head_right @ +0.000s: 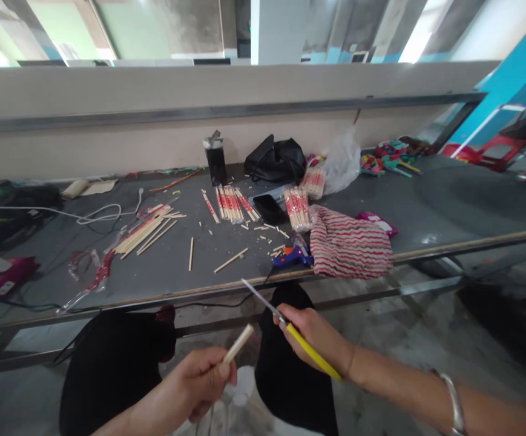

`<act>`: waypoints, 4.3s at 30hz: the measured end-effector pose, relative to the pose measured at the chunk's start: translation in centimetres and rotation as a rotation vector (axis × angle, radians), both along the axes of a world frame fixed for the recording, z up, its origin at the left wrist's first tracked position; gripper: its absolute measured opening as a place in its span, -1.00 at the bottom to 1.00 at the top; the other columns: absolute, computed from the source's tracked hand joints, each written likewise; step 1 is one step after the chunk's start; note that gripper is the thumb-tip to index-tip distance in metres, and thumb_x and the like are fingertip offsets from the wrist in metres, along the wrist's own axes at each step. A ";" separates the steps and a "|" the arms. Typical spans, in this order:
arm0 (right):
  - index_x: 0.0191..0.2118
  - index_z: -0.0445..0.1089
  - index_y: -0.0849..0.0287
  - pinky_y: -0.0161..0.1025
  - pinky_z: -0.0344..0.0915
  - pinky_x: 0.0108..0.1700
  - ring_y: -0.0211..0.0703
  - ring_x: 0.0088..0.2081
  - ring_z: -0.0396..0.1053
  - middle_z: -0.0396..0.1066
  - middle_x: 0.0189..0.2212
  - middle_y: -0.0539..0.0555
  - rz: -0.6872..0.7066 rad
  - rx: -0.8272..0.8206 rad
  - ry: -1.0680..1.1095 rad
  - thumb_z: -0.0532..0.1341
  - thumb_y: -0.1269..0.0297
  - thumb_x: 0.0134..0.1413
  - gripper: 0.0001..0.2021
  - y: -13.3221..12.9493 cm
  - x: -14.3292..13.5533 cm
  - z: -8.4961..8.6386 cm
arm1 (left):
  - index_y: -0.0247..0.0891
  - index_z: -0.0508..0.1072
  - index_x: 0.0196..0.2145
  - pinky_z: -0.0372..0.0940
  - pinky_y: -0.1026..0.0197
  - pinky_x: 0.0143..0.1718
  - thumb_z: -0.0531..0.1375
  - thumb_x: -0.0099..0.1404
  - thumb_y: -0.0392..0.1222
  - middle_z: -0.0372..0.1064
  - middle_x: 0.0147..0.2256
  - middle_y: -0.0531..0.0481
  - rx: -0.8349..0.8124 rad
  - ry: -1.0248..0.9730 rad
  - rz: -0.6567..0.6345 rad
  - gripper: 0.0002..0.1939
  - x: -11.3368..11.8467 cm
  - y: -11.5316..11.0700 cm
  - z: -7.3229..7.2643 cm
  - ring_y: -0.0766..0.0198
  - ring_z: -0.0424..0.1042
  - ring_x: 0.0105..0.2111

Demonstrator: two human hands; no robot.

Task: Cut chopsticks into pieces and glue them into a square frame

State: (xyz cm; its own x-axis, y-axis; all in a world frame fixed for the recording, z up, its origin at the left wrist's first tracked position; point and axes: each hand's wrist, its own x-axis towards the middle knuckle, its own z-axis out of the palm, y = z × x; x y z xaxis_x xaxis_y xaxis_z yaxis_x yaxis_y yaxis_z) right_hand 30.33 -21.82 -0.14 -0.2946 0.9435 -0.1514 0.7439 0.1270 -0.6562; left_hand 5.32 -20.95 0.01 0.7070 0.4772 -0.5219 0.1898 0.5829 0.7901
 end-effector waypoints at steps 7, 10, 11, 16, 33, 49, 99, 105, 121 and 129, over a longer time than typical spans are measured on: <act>-0.13 0.33 0.12 -0.30 0.23 -0.37 -0.19 -0.47 0.37 0.42 -0.48 0.02 0.009 0.063 -0.056 0.03 0.27 0.16 -0.79 -0.8 -0.8 0.4 | -0.25 0.26 -0.37 -0.20 0.37 -0.70 0.11 0.28 0.05 -0.11 -0.67 0.25 -0.138 -0.143 0.082 -0.70 -1.2 1.1 0.8 0.51 -0.17 -0.71; -0.02 0.31 0.08 -0.27 0.24 -0.36 -0.16 -0.45 0.39 0.44 -0.44 0.01 -0.123 0.076 -0.138 0.13 0.23 0.08 -0.69 0.3 -1.4 1.3 | -0.24 0.26 -0.34 -0.18 0.40 -0.70 0.10 0.29 0.00 -0.07 -0.63 0.23 -0.076 -0.156 0.251 -0.76 -1.7 3.0 1.4 0.52 -0.16 -0.70; 0.01 0.30 0.07 -0.26 0.24 -0.37 -0.15 -0.45 0.39 0.44 -0.44 0.00 -0.164 0.083 -0.169 0.16 0.22 0.04 -0.63 1.1 -1.4 1.6 | -0.24 0.26 -0.34 -0.14 0.40 -0.70 0.10 0.29 0.00 -0.05 -0.62 0.23 -0.037 -0.151 0.298 -0.76 -1.7 3.7 1.6 0.51 -0.13 -0.70; 0.06 0.31 0.07 -0.27 0.26 -0.28 -0.13 -0.30 0.43 0.47 -0.23 0.06 -0.278 0.262 -0.293 0.21 0.31 -0.08 -0.52 5.9 0.7 2.8 | -0.27 0.31 -0.35 0.11 0.36 -0.66 0.10 0.24 0.04 0.09 -0.59 0.20 0.368 0.052 0.399 -0.71 -2.3 7.6 1.9 0.48 0.10 -0.70; 0.08 0.32 0.38 -0.05 0.15 -0.36 0.32 -0.20 0.44 0.46 -0.22 0.51 -0.807 0.067 -0.625 0.06 0.12 0.12 -0.49 15.3 9.0 1.1 | -0.31 0.30 -0.16 0.25 0.13 -0.24 -0.05 0.31 -0.23 0.47 -0.27 -0.30 1.122 1.147 0.243 -0.79 -2.1 20.8 0.2 0.05 0.48 -0.23; -0.24 0.37 0.19 -0.22 0.22 -0.35 0.01 -0.28 0.44 0.46 -0.36 0.19 -0.248 0.319 -0.546 0.08 0.13 0.21 -0.75 15.1 -7.9 -0.5 | -0.26 0.31 -0.20 0.25 0.15 -0.31 -0.03 0.31 -0.16 0.49 -0.30 -0.22 1.131 1.273 0.054 -0.80 -2.2 20.9 -0.9 0.04 0.49 -0.27; -0.25 0.49 0.04 -0.29 0.13 -0.29 -0.16 -0.23 0.32 0.44 -0.35 0.01 0.076 0.494 -0.346 0.20 0.22 0.18 -0.88 20.1 -11.1 -2.0 | -0.20 0.46 -0.40 0.00 0.27 -0.46 0.12 0.18 -0.19 0.47 -0.43 0.00 1.167 1.080 0.086 -0.88 -4.9 20.5 -0.4 0.26 0.39 -0.41; -0.30 0.49 0.09 -0.22 0.09 -0.21 -0.13 -0.23 0.29 0.45 -0.36 0.02 0.127 0.516 -0.338 0.20 0.26 0.17 -0.88 21.1 -11.6 -2.1 | -0.20 0.46 -0.39 0.00 0.29 -0.47 0.17 0.14 -0.20 0.44 -0.47 0.04 1.161 0.983 0.125 -0.91 -5.0 20.2 -0.5 0.28 0.36 -0.44; -0.28 0.46 0.08 -0.21 0.05 -0.21 -0.12 -0.22 0.29 0.44 -0.31 0.03 0.126 0.511 -0.359 0.13 0.23 0.22 -0.83 21.4 -12.2 -2.0 | -0.20 0.51 -0.26 0.08 0.32 -0.48 0.18 0.12 -0.25 0.43 -0.47 0.06 1.095 0.908 0.188 -0.80 -5.0 20.4 -0.9 0.32 0.36 -0.50; -0.27 0.47 0.06 -0.22 0.07 -0.21 -0.13 -0.21 0.29 0.44 -0.30 0.04 0.133 0.483 -0.369 0.14 0.23 0.21 -0.84 21.6 -12.3 -1.8 | -0.20 0.52 -0.24 0.13 0.34 -0.48 0.18 0.13 -0.25 0.44 -0.47 0.05 1.099 0.902 0.190 -0.78 -5.1 20.5 -1.0 0.32 0.38 -0.49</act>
State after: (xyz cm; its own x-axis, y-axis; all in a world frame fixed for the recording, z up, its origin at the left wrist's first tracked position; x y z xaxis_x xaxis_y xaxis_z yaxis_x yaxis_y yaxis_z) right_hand 18.04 -0.24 -1.94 -0.4244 0.8896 0.1690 0.8680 0.4528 -0.2039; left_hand 0.23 -0.47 -0.99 0.2198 0.9736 -0.0610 0.8497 -0.1603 0.5024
